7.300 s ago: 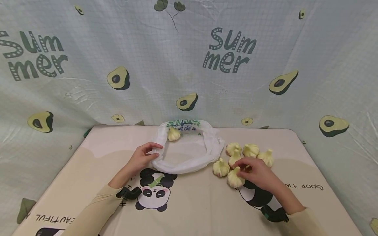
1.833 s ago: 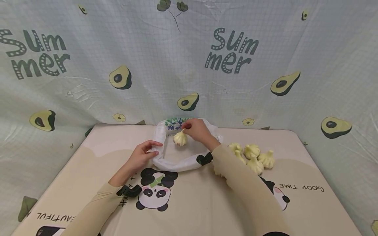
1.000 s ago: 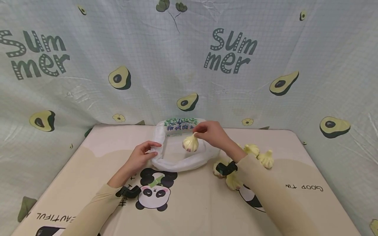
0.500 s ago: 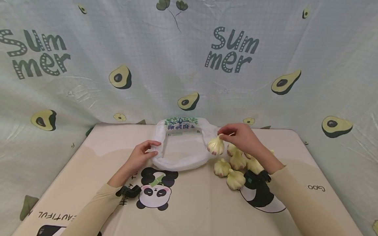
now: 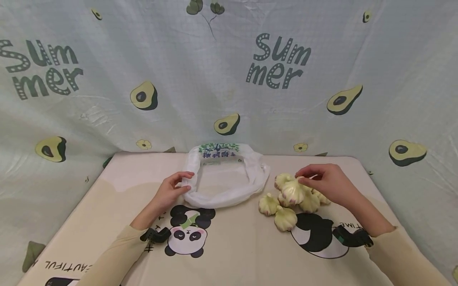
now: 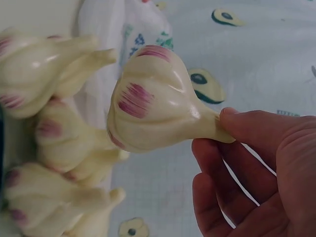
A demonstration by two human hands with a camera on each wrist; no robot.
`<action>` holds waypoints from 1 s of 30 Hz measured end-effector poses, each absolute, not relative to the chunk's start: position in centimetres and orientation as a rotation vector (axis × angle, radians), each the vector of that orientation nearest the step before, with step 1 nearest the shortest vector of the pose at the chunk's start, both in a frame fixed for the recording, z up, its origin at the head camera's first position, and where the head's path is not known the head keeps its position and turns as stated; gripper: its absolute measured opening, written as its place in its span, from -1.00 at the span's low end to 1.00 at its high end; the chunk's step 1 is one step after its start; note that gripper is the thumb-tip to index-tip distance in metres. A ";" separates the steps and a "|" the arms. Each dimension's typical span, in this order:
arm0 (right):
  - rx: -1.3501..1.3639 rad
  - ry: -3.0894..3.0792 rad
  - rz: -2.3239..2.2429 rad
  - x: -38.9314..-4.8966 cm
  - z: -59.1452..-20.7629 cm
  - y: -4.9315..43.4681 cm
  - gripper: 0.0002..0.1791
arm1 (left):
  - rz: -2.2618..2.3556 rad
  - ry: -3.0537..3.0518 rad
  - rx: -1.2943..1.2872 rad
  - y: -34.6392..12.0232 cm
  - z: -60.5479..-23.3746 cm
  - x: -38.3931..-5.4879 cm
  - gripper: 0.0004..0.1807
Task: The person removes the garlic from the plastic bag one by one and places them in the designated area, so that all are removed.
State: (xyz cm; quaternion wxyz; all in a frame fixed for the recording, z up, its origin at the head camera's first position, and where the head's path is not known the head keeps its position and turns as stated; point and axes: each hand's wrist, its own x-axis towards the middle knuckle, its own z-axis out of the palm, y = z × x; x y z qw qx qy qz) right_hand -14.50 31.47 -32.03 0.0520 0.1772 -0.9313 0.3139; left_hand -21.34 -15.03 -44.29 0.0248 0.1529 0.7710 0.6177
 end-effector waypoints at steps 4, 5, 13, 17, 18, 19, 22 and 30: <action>0.527 -2.857 0.936 -13.5 -33.1 33.0 -0.85 | 1.895 2.384 0.466 -14.9 -43.0 -20.5 -0.68; 0.518 -2.867 0.937 -13.3 -33.3 33.3 -0.85 | 1.894 2.382 0.467 -14.8 -42.6 -20.3 -0.68; 0.483 -2.928 0.965 -12.2 -34.7 34.4 -0.85 | 1.893 2.376 0.457 -14.6 -41.1 -19.6 -0.68; 0.510 -2.913 0.945 -12.0 -35.3 34.4 -0.87 | 1.897 2.365 0.457 -14.6 -41.2 -19.6 -0.68; 0.524 -2.905 0.935 -12.0 -35.4 34.4 -0.87 | 1.899 2.364 0.458 -14.7 -41.2 -19.6 -0.68; 0.540 -2.898 0.925 -11.9 -35.5 34.4 -0.87 | 1.899 2.365 0.461 -14.7 -41.2 -19.6 -0.68; 0.592 -2.883 0.899 -11.8 -35.8 34.5 -0.87 | 1.897 2.373 0.466 -14.7 -41.2 -19.6 -0.68; 0.625 -2.973 0.892 -11.5 -36.3 34.1 -0.87 | 1.886 2.375 0.453 -14.7 -41.2 -19.7 -0.69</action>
